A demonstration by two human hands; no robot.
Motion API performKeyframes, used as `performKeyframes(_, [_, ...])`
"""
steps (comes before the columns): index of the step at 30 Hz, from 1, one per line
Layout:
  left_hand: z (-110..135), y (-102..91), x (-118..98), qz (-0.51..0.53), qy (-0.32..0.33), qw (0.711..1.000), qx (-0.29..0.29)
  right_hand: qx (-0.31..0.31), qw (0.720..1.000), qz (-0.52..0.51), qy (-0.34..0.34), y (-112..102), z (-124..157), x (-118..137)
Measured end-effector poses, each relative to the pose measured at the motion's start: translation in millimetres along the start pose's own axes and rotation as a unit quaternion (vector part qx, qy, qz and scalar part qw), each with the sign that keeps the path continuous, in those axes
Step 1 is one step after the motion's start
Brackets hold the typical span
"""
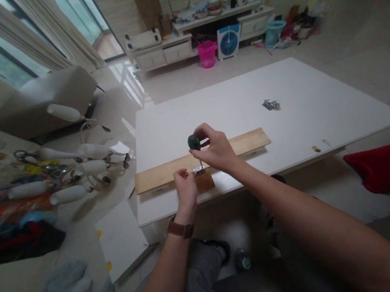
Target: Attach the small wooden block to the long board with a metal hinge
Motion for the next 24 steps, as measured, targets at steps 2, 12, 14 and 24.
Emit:
performKeyframes(2, [4.8, 8.5, -22.0, -0.006, 0.068, 0.997, 0.033, 0.003, 1.0, -0.006, -0.013, -0.1, 0.1, 1.0])
performKeyframes(12, [19.2, 32.7, -71.8, -0.04, 0.183, 0.965, 0.182, 0.031, 0.997, -0.033, -0.068, -1.7, 3.6, 6.3])
performKeyframes(14, [17.9, 30.4, -74.9, -0.056, 0.195, 0.967, 0.156, 0.036, 0.997, -0.03, -0.062, -1.5, 3.9, 5.0])
performKeyframes(24, [16.6, 35.7, -74.4, -0.03, 0.167, 0.976, 0.139, 0.011, 1.0, 0.0, -0.003, -0.8, 0.9, -6.1])
Point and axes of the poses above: each hand's wrist, its own z-axis away from the middle knuckle, its own y-axis out of the palm, x = y × z, the point moved 6 cm from there along -z, towards the middle knuckle, and after that the axes turned 10 degrees about -x, right-handed, at the moved point
